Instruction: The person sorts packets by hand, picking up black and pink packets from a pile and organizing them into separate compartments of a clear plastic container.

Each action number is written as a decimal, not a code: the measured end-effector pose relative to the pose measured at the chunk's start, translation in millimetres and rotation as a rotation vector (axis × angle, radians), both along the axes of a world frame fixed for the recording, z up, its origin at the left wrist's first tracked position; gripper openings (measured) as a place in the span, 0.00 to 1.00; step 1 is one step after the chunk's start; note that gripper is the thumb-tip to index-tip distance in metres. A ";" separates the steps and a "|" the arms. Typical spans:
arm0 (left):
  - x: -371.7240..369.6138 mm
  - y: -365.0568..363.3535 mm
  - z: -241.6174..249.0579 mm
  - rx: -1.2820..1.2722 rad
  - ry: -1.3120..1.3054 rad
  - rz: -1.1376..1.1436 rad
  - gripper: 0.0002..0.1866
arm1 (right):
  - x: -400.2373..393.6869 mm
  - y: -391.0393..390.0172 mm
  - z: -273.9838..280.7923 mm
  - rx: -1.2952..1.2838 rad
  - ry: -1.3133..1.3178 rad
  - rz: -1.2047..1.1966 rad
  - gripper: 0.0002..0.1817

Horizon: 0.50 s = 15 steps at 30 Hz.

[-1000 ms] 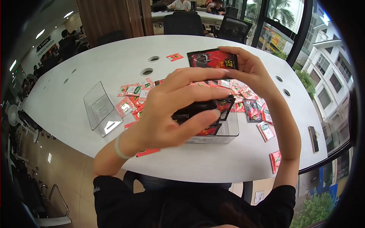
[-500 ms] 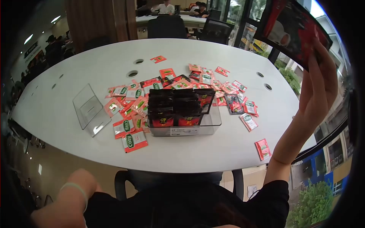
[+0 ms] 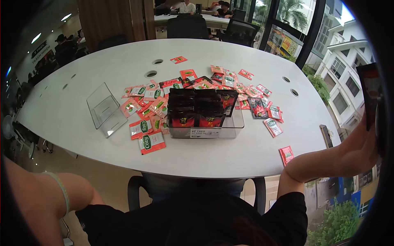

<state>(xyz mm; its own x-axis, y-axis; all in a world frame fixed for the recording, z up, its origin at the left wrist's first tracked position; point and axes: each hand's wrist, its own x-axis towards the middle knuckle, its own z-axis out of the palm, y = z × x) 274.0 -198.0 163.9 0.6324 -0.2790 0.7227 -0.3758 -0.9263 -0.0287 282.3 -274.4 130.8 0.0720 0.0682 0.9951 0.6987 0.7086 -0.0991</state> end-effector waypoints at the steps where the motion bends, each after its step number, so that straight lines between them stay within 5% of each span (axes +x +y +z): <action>1: -4.2 1.9 -0.5 -0.009 -0.007 -0.002 0.25 | 0.4 1.1 0.0 0.006 0.001 -0.015 0.17; 7: -74.5 23.0 -4.2 -0.006 -0.058 0.010 0.27 | 7.4 18.8 2.7 0.047 0.056 -0.136 0.16; 11: -300.9 33.6 -15.6 0.033 -0.187 0.158 0.27 | 5.4 29.7 -40.9 -0.014 0.148 -0.331 0.16; 15: -402.9 16.5 -42.0 0.034 -0.299 0.315 0.28 | 20.4 36.7 -117.7 -0.485 0.245 -0.292 0.14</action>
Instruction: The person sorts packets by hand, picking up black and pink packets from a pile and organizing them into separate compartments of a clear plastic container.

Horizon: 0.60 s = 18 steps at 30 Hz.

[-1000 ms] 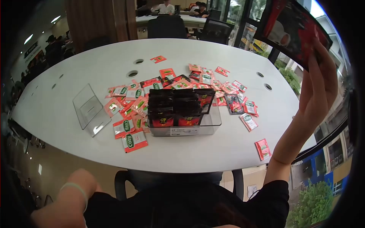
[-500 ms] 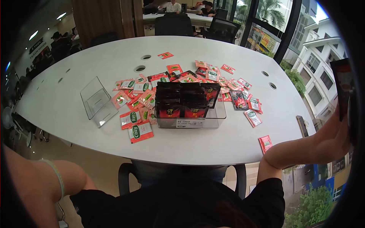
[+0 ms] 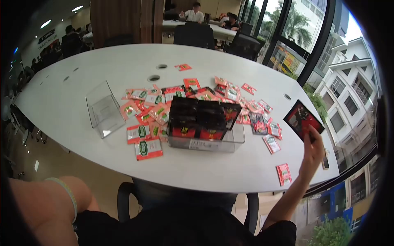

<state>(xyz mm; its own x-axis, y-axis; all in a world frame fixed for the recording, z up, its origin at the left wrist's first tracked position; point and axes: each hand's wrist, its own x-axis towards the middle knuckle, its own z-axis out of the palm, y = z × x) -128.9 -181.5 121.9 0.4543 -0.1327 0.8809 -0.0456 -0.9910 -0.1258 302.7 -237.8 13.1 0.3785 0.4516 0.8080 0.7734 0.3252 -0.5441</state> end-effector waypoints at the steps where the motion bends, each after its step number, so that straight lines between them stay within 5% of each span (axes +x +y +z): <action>1: -13.0 -2.0 -3.5 0.000 -0.031 0.037 0.29 | 7.8 0.9 -25.9 -0.061 0.105 -0.036 0.13; 5: -33.0 -0.7 -16.3 -0.016 -0.157 0.163 0.30 | 40.0 -2.1 -100.8 -0.236 0.207 -0.143 0.14; 8: -12.1 13.3 -35.8 -0.082 -0.191 0.233 0.30 | 30.6 -8.0 -101.2 -0.320 0.410 0.181 0.18; 11: 41.2 42.3 -83.3 -0.173 -0.088 0.333 0.31 | 26.5 -2.0 -99.3 -0.441 0.294 0.153 0.17; 18: 118.1 74.9 -174.6 -0.187 0.273 0.574 0.19 | -2.2 7.5 -82.2 -0.156 0.408 0.314 0.22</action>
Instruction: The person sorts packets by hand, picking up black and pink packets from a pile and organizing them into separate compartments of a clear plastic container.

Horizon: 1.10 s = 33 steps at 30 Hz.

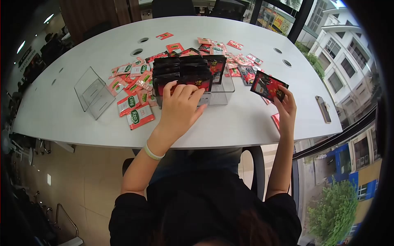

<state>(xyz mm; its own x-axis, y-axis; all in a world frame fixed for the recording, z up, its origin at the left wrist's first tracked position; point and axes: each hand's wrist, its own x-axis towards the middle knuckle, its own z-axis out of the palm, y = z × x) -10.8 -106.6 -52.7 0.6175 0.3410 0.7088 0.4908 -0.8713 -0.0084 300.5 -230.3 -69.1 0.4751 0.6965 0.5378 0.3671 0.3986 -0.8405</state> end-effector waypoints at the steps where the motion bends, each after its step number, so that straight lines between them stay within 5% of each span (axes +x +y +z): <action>1: 2.8 -1.0 -1.9 0.024 -0.031 0.007 0.17 | -6.1 5.0 3.0 0.035 0.036 0.020 0.25; 3: 3.8 -1.4 -4.2 0.012 -0.039 -0.005 0.16 | -18.0 14.5 12.3 0.062 0.082 0.073 0.34; 10: -10.0 -22.2 -5.3 -0.046 -0.179 -0.084 0.09 | -59.2 37.6 38.4 0.225 0.078 0.186 0.37; 17: -16.5 -56.1 -15.7 -0.157 -0.293 -0.170 0.09 | -52.0 37.7 27.1 0.307 0.127 0.199 0.16; 26: -18.9 -92.9 -24.8 -0.133 -0.347 -0.123 0.12 | -87.0 8.9 50.3 -0.048 -0.772 0.021 0.17; 30: -19.1 -101.1 -25.8 -0.111 -0.344 -0.109 0.13 | -95.3 6.0 43.1 -0.081 -0.883 -0.035 0.25; 33: -17.1 -102.5 -28.0 -0.083 -0.352 -0.093 0.13 | -93.5 8.3 38.3 -0.114 -0.629 0.159 0.28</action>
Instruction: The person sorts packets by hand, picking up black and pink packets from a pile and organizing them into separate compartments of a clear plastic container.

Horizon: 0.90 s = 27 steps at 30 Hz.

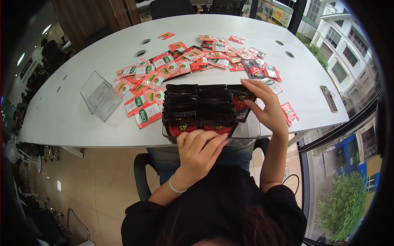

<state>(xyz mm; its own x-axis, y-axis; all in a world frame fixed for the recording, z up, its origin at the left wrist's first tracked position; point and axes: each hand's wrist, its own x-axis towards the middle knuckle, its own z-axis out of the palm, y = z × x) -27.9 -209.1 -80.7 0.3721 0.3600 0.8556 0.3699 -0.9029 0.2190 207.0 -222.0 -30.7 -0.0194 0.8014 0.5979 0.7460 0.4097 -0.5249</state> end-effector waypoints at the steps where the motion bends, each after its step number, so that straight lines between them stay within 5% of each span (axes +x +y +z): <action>1: 0.9 -0.4 -1.9 0.008 -0.007 0.011 0.13 | -0.6 1.3 -2.6 -0.034 0.163 0.050 0.29; 3: 2.5 -0.9 -4.5 0.017 -0.013 0.023 0.13 | 3.6 7.2 -17.6 -0.021 0.414 0.126 0.32; 6: 3.0 -1.0 -6.4 0.033 -0.005 0.044 0.14 | 15.4 -5.3 -31.7 0.174 0.412 -0.063 0.33; 8: 4.0 -1.4 -7.6 0.051 0.021 0.071 0.17 | 29.2 -23.6 -39.0 0.251 0.144 -0.469 0.28; 11: 5.8 0.3 -11.0 0.075 0.028 0.090 0.18 | 51.7 -41.9 -58.6 -0.044 -0.075 -0.820 0.29; 13: 9.1 2.6 -13.4 0.094 0.024 0.100 0.18 | 63.9 -40.1 -71.8 -0.234 0.051 -0.759 0.33; 15: 14.0 8.0 -19.0 0.157 0.000 0.131 0.20 | 75.6 -28.5 -87.6 -0.205 -0.323 -0.790 0.36; 19: 22.2 19.1 -26.9 0.260 -0.037 0.170 0.21 | 87.5 -1.0 -63.6 -0.204 0.007 -0.525 0.33; 23: 24.1 27.0 -31.9 0.317 -0.049 0.163 0.21 | 107.9 43.6 -43.2 -0.195 -0.570 -0.440 0.27; 27: 22.9 29.2 -30.9 0.350 -0.053 0.152 0.21 | 98.6 89.7 -16.4 -0.451 -0.569 -0.437 0.28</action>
